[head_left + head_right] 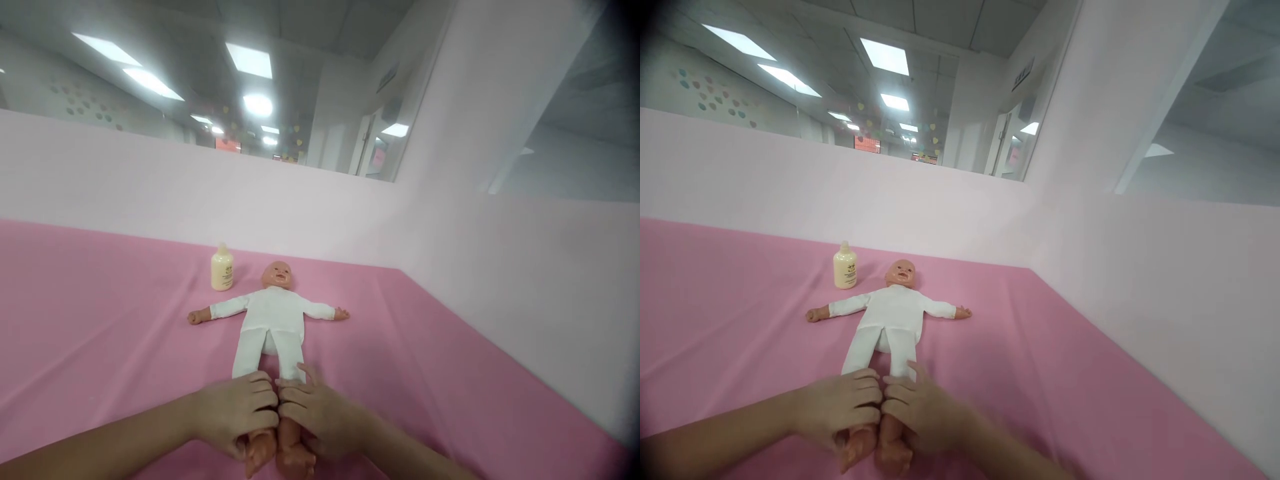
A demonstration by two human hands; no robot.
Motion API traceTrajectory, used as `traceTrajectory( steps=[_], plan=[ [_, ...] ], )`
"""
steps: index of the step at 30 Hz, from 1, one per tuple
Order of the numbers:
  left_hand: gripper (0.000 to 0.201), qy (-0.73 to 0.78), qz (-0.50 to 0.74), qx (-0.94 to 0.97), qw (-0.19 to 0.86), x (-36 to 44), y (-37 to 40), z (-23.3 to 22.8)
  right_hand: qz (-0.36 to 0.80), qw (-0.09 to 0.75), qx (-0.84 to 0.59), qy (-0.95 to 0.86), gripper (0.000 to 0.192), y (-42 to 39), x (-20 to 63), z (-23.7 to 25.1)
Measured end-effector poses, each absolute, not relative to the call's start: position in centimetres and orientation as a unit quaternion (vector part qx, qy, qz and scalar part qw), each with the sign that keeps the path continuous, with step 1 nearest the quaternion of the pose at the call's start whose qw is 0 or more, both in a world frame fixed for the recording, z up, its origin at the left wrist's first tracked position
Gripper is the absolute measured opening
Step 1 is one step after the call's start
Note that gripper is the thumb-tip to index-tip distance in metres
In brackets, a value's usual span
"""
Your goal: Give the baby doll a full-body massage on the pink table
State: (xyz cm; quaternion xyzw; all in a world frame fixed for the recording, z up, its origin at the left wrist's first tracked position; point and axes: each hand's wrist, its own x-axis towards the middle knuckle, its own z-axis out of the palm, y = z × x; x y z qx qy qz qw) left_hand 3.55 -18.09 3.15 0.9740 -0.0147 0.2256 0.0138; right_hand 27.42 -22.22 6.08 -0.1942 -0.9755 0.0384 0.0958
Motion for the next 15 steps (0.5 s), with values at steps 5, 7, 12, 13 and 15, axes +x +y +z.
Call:
traceTrajectory(
  steps=[5, 7, 12, 13, 15],
  plan=[
    [0.028, -0.025, 0.326, 0.945, 0.026, 3.7, -17.6, 3.0, -0.055, 0.147, -0.154, -0.975, 0.033, -19.6, 26.2, 3.4],
    [0.032, -0.001, 0.362, 0.931, 0.051, 3.9, -17.2, 3.2, -0.077, 0.208, -0.151, -0.963, 0.041, -18.6, 25.7, 2.4],
    [0.038, 0.019, 0.386, 0.919, 0.072, 4.2, -16.3, 2.5, -0.054, 0.279, -0.154, -0.946, 0.032, -17.6, 25.3, 1.2],
    [0.039, 0.028, 0.375, 0.923, 0.075, 4.2, -16.3, 2.2, -0.038, 0.28, -0.157, -0.946, 0.03, -17.7, 25.4, 1.2],
    [0.042, 0.033, 0.347, 0.934, 0.086, 4.2, -16.5, 1.8, 0.003, 0.293, -0.154, -0.944, 0.029, -18.2, 25.6, 1.6]
  ],
)
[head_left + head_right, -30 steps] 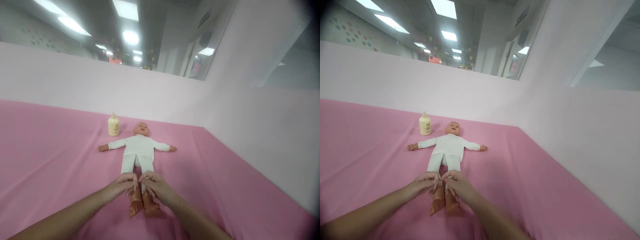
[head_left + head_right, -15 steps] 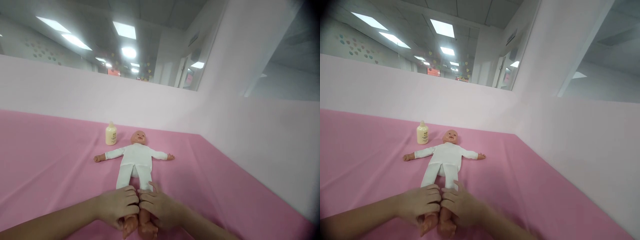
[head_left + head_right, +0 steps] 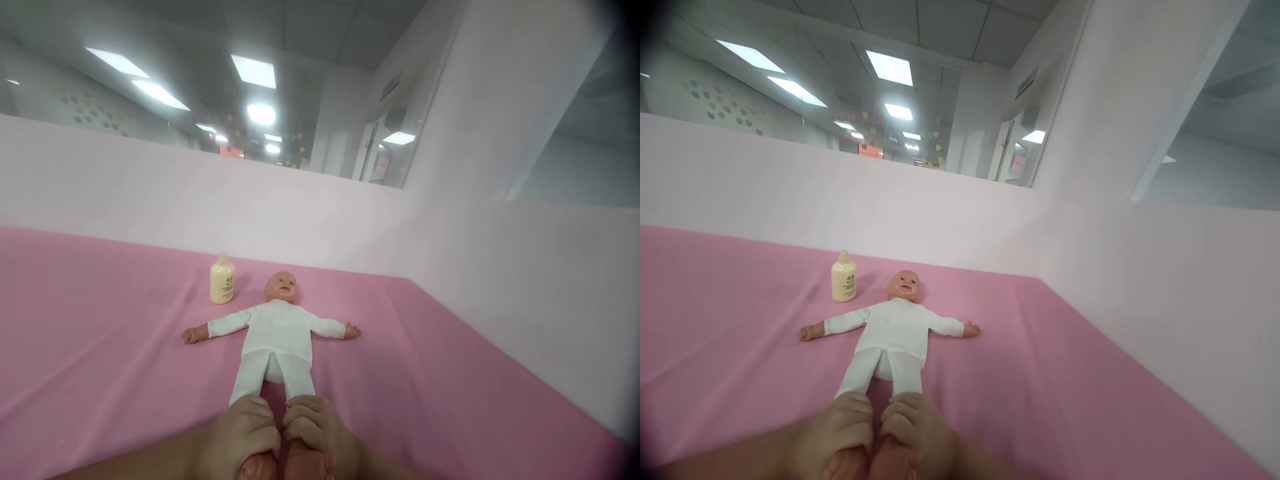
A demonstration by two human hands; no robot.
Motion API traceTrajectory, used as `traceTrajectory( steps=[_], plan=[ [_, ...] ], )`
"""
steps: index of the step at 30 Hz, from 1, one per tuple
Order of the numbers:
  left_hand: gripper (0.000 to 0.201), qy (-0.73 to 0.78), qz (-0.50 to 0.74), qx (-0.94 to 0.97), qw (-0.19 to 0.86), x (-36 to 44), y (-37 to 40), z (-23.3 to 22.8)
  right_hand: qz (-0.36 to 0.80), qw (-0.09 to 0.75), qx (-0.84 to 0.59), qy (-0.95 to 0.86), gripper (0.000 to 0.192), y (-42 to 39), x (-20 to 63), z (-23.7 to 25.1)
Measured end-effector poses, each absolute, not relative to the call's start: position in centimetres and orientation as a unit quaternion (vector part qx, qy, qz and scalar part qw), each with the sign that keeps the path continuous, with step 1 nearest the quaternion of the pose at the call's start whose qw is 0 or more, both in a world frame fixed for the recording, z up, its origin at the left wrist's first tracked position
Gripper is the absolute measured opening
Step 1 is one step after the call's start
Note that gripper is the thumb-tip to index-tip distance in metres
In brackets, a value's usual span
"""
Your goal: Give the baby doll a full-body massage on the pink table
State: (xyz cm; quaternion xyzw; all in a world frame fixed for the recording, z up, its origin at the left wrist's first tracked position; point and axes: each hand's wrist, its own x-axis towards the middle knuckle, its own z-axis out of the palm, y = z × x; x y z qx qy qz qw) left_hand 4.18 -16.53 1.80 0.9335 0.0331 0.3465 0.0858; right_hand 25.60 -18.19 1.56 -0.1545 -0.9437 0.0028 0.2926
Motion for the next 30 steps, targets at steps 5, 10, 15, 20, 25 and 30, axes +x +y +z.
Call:
traceTrajectory(
  steps=[5, 10, 15, 20, 25, 30],
  plan=[
    [0.035, -0.008, 0.34, 0.931, 0.129, 4.3, -17.7, 2.1, 0.058, 0.337, -0.133, -0.93, 0.027, -19.6, 25.4, 2.4],
    [0.029, 0.01, 0.371, 0.889, 0.268, 4.6, -19.1, 3.4, 0.03, 0.298, -0.121, -0.947, 0.033, -19.6, 24.9, 1.2],
    [0.014, 0.039, 0.398, 0.845, 0.355, 4.8, -19.8, 4.7, 0.051, 0.27, -0.127, -0.953, 0.046, -18.9, 24.8, -0.1],
    [0.015, -0.005, 0.37, 0.819, 0.438, 4.6, -19.6, 5.8, 0.109, 0.299, -0.147, -0.937, 0.052, -19.4, 24.5, 0.5],
    [0.024, -0.027, 0.375, 0.814, 0.443, 4.4, -19.5, 5.8, 0.117, 0.281, -0.18, -0.935, 0.045, -20.0, 24.2, 1.1],
    [0.022, -0.038, 0.411, 0.854, 0.317, 4.0, -19.6, 5.0, 0.157, 0.321, -0.15, -0.922, 0.039, -20.3, 23.8, 1.6]
  ],
)
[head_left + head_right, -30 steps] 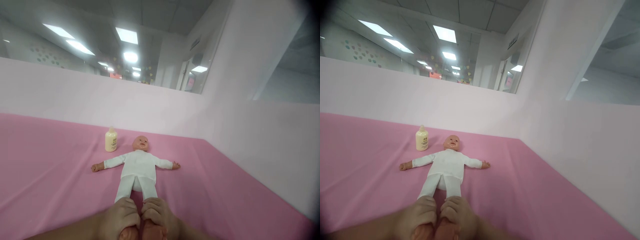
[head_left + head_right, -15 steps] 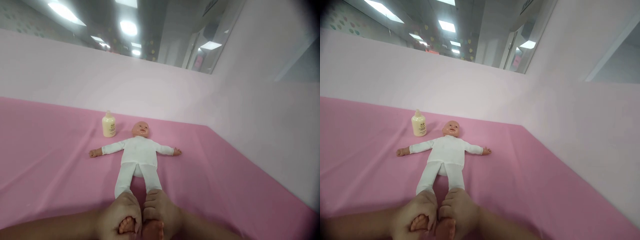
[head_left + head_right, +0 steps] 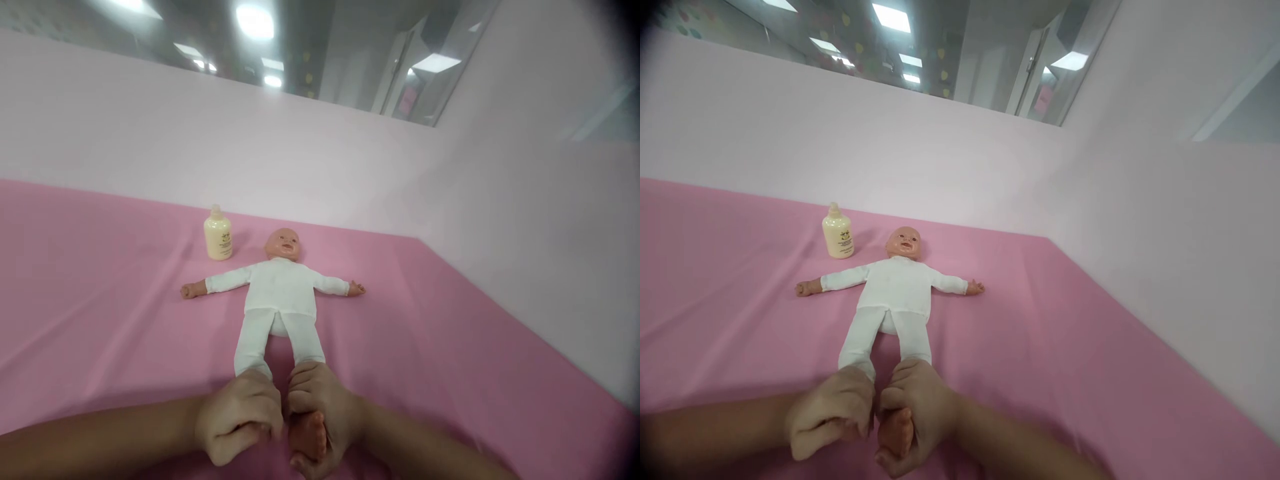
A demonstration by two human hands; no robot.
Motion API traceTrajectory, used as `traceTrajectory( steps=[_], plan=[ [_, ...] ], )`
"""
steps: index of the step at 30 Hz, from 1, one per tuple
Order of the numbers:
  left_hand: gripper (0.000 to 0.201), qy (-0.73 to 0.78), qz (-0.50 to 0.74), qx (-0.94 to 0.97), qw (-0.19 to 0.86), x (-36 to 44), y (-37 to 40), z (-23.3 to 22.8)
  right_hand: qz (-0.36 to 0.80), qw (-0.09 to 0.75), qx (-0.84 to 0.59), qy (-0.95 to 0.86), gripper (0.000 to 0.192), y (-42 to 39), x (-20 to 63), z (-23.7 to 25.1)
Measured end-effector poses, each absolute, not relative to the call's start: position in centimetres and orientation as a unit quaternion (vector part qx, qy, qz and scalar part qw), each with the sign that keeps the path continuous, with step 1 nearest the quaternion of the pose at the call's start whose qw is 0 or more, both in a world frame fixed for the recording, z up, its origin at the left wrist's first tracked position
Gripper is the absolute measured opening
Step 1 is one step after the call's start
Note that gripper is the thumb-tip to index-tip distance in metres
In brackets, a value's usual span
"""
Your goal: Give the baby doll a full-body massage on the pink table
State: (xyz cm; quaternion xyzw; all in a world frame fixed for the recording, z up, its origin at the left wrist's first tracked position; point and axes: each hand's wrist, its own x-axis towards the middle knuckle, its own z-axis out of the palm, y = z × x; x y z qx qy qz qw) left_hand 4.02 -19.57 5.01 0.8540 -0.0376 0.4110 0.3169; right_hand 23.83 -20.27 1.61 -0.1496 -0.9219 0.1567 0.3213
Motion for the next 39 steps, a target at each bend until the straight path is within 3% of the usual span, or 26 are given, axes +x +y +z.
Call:
traceTrajectory(
  steps=[5, 9, 15, 23, 30, 39],
  plan=[
    [0.026, -0.081, 0.395, 0.874, 0.273, 3.8, -19.5, 4.2, 0.183, 0.348, -0.139, -0.909, 0.031, -20.9, 23.6, 2.4],
    [0.01, -0.089, 0.381, 0.874, 0.287, 4.1, -19.6, 3.9, 0.178, 0.388, -0.144, -0.893, 0.034, -21.1, 23.7, 2.4],
    [0.013, -0.078, 0.387, 0.862, 0.317, 4.5, -20.1, 4.4, 0.179, 0.306, -0.154, -0.922, 0.055, -20.7, 24.2, 1.1],
    [0.008, -0.041, 0.304, 0.875, 0.374, 4.1, -20.1, 5.3, 0.2, 0.302, -0.14, -0.922, 0.022, -21.2, 24.1, 2.5],
    [0.029, -0.019, 0.244, 0.846, 0.473, 3.8, -20.0, 5.6, 0.182, 0.304, -0.109, -0.929, 0.009, -21.0, 24.1, 3.3],
    [0.034, 0.008, 0.197, 0.86, 0.471, 3.7, -19.8, 6.4, 0.216, 0.213, -0.098, -0.948, 0.053, -21.2, 24.3, 3.7]
  ],
)
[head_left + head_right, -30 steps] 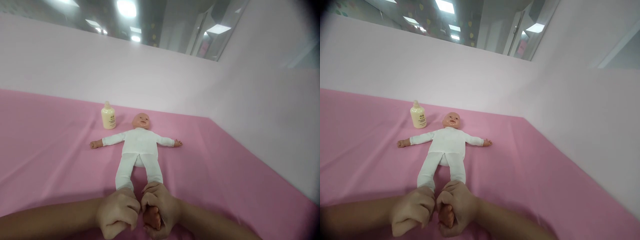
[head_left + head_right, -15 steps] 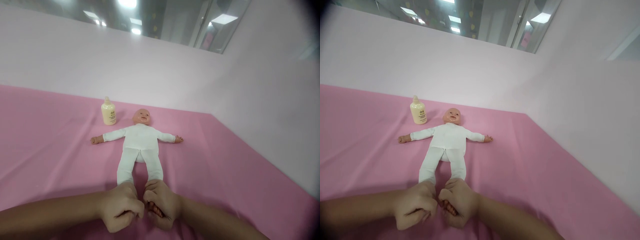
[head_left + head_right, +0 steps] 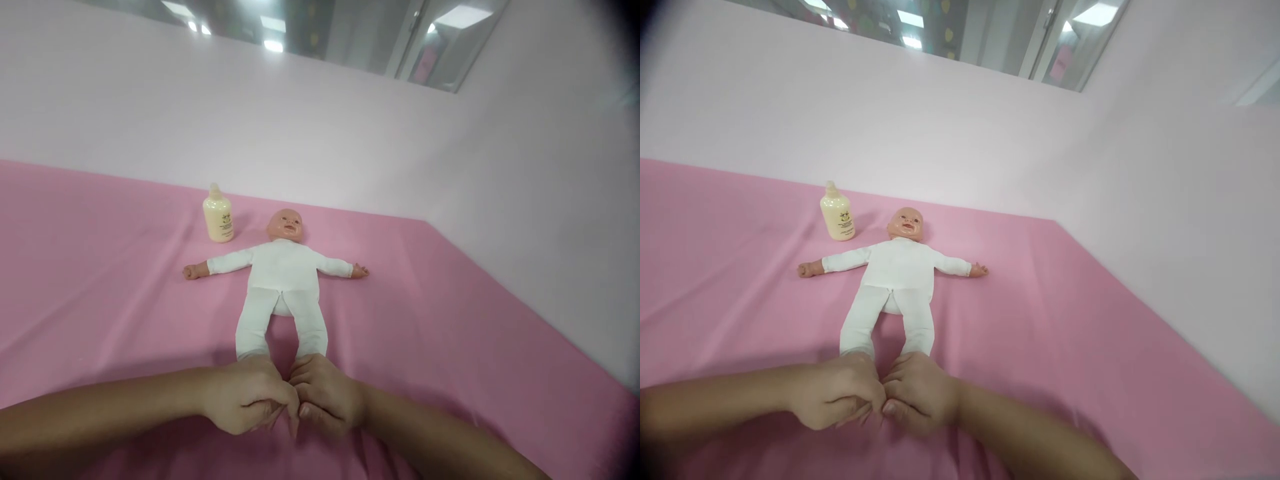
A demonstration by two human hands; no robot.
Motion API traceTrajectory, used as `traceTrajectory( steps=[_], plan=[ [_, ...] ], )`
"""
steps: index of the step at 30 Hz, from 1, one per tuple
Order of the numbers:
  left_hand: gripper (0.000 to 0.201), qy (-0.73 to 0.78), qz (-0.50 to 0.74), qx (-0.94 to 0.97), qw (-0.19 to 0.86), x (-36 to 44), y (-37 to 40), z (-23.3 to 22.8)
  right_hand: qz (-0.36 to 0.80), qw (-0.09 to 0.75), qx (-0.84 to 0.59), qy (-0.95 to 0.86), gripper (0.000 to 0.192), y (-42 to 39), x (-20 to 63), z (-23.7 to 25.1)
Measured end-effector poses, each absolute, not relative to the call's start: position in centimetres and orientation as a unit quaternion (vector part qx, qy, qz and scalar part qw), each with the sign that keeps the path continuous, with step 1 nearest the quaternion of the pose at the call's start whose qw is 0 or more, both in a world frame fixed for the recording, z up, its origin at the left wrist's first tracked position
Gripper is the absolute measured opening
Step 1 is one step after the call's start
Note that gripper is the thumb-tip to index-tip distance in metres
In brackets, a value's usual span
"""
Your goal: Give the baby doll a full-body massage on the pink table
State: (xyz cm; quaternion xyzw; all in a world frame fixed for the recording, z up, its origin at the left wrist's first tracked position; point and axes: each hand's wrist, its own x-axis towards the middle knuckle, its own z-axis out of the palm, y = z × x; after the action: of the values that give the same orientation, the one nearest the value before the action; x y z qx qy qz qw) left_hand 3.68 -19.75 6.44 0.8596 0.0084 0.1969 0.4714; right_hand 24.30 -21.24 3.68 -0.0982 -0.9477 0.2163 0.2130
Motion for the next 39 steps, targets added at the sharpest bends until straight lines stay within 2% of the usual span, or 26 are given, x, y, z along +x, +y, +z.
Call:
traceTrajectory(
  steps=[3, 7, 15, 20, 26, 28, 31, 34, 39],
  plan=[
    [0.035, 0.02, 0.183, 0.862, 0.473, 3.7, -19.7, 6.4, 0.245, 0.194, -0.1, -0.945, 0.061, -21.5, 24.2, 4.0],
    [0.043, 0.014, 0.177, 0.854, 0.489, 3.6, -19.6, 6.4, 0.291, 0.219, -0.078, -0.928, 0.064, -21.4, 24.0, 4.4],
    [0.045, 0.044, 0.104, 0.786, 0.608, 3.1, -19.0, 6.9, 0.432, 0.207, -0.135, -0.868, 0.071, -21.1, 24.1, 5.6],
    [0.031, 0.04, 0.091, 0.673, 0.733, 3.1, -18.3, 6.3, 0.554, 0.182, -0.264, -0.768, 0.06, -21.4, 24.4, 7.0],
    [0.026, 0.064, 0.21, 0.572, 0.79, 3.5, -17.3, 5.7, 0.634, 0.173, -0.349, -0.668, 0.04, -21.5, 24.3, 8.5],
    [0.029, 0.074, 0.241, 0.56, 0.789, 3.7, -17.1, 5.9, 0.635, 0.187, -0.374, -0.65, 0.036, -21.4, 23.8, 9.0],
    [0.034, 0.09, 0.271, 0.555, 0.781, 3.9, -17.1, 6.0, 0.592, 0.196, -0.415, -0.662, 0.048, -21.2, 22.4, 9.7],
    [0.036, 0.151, 0.294, 0.551, 0.767, 3.8, -17.6, 6.0, 0.531, 0.157, -0.442, -0.706, 0.052, -21.1, 20.8, 10.0],
    [0.031, 0.206, 0.356, 0.502, 0.76, 3.6, -18.5, 6.0, 0.439, 0.078, -0.474, -0.759, 0.042, -21.4, 19.1, 9.9]
  ],
)
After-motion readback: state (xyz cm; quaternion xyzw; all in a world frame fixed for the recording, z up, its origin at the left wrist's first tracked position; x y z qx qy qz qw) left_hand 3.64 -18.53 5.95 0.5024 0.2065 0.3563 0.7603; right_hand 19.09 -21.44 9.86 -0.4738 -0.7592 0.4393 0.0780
